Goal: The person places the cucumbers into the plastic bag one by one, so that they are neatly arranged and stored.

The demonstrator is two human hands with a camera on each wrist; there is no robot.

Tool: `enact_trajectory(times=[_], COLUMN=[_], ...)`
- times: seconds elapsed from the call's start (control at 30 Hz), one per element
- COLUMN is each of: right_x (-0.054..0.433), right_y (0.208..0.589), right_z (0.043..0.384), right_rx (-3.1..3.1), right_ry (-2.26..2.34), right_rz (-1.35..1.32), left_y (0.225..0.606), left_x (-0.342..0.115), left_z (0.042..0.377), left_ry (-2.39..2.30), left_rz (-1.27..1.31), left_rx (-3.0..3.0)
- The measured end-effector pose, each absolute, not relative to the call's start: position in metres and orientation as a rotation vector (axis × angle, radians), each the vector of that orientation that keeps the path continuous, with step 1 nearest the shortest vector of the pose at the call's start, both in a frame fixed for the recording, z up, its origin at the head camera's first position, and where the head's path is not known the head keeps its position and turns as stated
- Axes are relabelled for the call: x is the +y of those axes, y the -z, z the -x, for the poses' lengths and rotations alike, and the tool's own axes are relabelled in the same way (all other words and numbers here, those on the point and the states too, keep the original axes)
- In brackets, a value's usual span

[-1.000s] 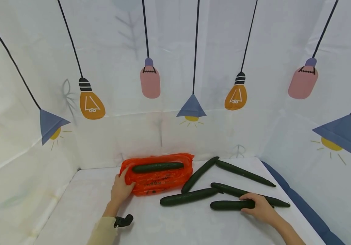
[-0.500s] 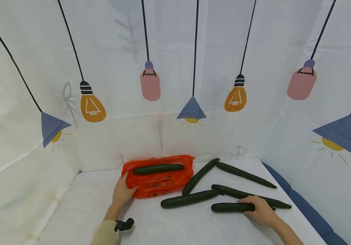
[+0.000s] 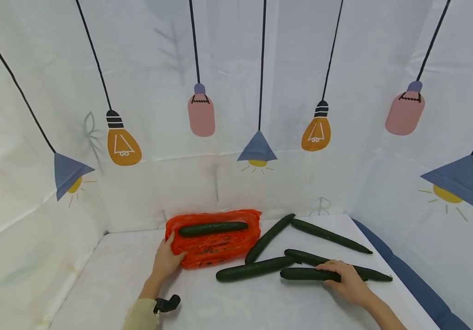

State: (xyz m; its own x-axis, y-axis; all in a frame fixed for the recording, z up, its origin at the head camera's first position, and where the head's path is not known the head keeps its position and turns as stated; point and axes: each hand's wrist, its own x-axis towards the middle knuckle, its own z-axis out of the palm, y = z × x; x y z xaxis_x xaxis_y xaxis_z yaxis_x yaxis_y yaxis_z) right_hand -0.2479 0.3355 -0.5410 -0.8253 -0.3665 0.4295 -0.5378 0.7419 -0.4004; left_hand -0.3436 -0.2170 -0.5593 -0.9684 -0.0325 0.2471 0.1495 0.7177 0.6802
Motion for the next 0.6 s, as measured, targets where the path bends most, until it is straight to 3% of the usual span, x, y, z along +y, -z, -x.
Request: enact_trajectory(times=[0.6], right_x=[0.270], right_y=[0.485], right_z=[0.288], right_rx=[-2.458], right_ry=[-0.838], right_rz=[-0.889], left_y=[0.565], left_x=[-0.220], left_z=[0.343], left_ry=[1.061], left_rz=[0.072], left_rx=[-2.673])
